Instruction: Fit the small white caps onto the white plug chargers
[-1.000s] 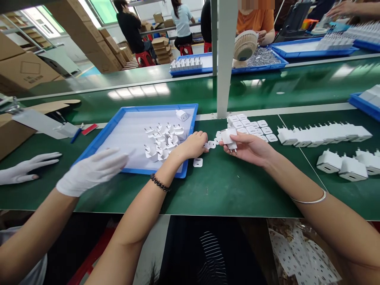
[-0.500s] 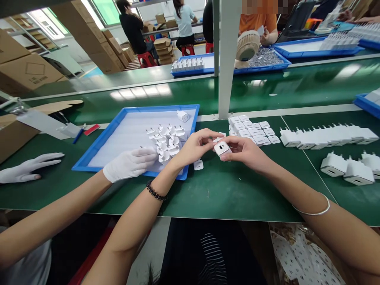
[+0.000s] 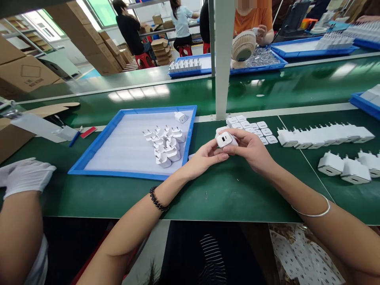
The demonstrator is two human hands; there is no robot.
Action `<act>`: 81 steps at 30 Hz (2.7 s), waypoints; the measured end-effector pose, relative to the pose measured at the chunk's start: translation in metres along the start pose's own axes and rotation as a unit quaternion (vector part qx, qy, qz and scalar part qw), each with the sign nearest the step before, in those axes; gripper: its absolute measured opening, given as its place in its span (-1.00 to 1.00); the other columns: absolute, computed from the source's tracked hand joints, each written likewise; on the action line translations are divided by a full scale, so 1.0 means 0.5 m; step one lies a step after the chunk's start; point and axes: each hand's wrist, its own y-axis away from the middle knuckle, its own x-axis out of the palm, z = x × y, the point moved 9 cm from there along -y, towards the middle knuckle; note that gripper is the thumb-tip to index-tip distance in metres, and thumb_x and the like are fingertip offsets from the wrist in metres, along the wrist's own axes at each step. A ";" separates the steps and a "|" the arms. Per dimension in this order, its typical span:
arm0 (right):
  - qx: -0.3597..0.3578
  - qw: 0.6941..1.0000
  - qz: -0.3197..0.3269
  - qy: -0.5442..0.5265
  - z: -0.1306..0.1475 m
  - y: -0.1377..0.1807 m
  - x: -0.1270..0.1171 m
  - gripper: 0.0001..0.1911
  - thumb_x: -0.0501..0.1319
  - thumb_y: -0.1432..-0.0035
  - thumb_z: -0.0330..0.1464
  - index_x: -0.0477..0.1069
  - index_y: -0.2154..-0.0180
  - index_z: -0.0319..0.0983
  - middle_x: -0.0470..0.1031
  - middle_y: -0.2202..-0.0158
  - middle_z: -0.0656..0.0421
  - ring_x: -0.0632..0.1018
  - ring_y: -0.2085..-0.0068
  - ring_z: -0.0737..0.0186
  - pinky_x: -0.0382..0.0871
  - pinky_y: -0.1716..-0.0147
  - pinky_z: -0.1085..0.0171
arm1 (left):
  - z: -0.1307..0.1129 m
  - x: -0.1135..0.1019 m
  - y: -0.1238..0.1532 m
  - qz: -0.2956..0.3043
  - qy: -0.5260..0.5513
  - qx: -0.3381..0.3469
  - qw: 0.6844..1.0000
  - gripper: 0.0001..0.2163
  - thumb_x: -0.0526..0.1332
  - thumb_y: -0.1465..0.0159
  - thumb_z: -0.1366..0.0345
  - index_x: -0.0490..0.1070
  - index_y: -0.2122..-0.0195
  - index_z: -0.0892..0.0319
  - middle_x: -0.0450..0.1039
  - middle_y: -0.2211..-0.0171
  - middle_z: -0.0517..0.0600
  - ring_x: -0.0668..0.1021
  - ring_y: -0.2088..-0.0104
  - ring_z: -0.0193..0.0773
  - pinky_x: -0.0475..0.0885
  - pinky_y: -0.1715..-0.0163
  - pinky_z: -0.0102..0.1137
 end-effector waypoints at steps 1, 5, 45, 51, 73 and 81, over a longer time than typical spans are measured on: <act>0.014 1.000 0.005 -0.014 -0.004 0.000 -0.001 -0.62 0.48 0.06 -0.27 0.60 0.13 -0.05 0.60 0.09 0.19 0.55 0.01 0.07 0.45 -0.01 0.13 | -0.002 0.003 0.000 0.009 0.001 -0.004 1.000 -0.45 0.42 -0.13 0.14 0.37 -0.13 0.16 0.50 -0.01 0.08 0.50 -0.11 -0.05 0.26 -0.24 -0.08; 0.060 0.996 0.032 -0.052 -0.007 0.002 -0.001 -0.58 0.51 0.15 -0.21 0.64 0.17 -0.08 0.61 0.11 0.17 0.54 0.01 0.06 0.43 -0.01 0.17 | -0.016 -0.002 0.001 0.008 -0.016 0.006 1.000 -0.54 0.38 -0.16 0.06 0.50 -0.01 0.21 0.53 -0.02 0.10 0.44 -0.18 0.01 0.23 -0.24 -0.12; -0.092 0.996 -0.005 -0.022 0.069 0.024 -0.005 -0.88 0.45 -0.06 -0.37 0.64 0.28 -0.09 0.54 0.40 0.24 0.47 0.51 0.39 0.42 0.49 0.31 | -0.075 -0.002 0.013 0.010 -0.091 0.072 0.993 -0.59 0.41 -0.14 0.20 0.29 0.07 0.11 0.32 0.17 -0.04 0.40 0.21 -0.32 0.31 0.21 -0.44; -0.090 0.996 -0.002 -0.017 0.071 0.023 0.001 -0.88 0.44 -0.06 -0.38 0.64 0.29 -0.09 0.56 0.38 0.23 0.47 0.50 0.40 0.43 0.48 0.32 | -0.073 0.006 0.014 0.028 -0.084 0.066 0.994 -0.61 0.40 -0.16 0.25 0.28 0.06 0.13 0.31 0.21 -0.06 0.40 0.23 -0.36 0.31 0.23 -0.46; -0.195 0.955 -0.030 0.222 0.113 0.043 0.006 -0.86 0.36 -0.15 -0.33 0.63 0.20 -0.10 0.64 0.30 0.14 0.55 0.37 0.20 0.42 0.42 0.21 | -0.057 -0.002 0.013 0.017 -0.125 0.055 0.990 -0.58 0.43 -0.12 0.13 0.34 0.07 0.12 0.30 0.21 -0.05 0.38 0.22 -0.32 0.31 0.15 -0.41; -0.206 0.945 -0.014 0.255 0.118 0.045 0.011 -0.85 0.34 -0.18 -0.32 0.63 0.19 -0.09 0.64 0.31 0.15 0.55 0.34 0.17 0.36 0.42 0.21 | -0.062 0.003 0.015 0.024 -0.131 0.056 0.989 -0.60 0.42 -0.14 0.17 0.33 0.07 0.13 0.27 0.23 -0.06 0.35 0.24 -0.34 0.29 0.16 -0.42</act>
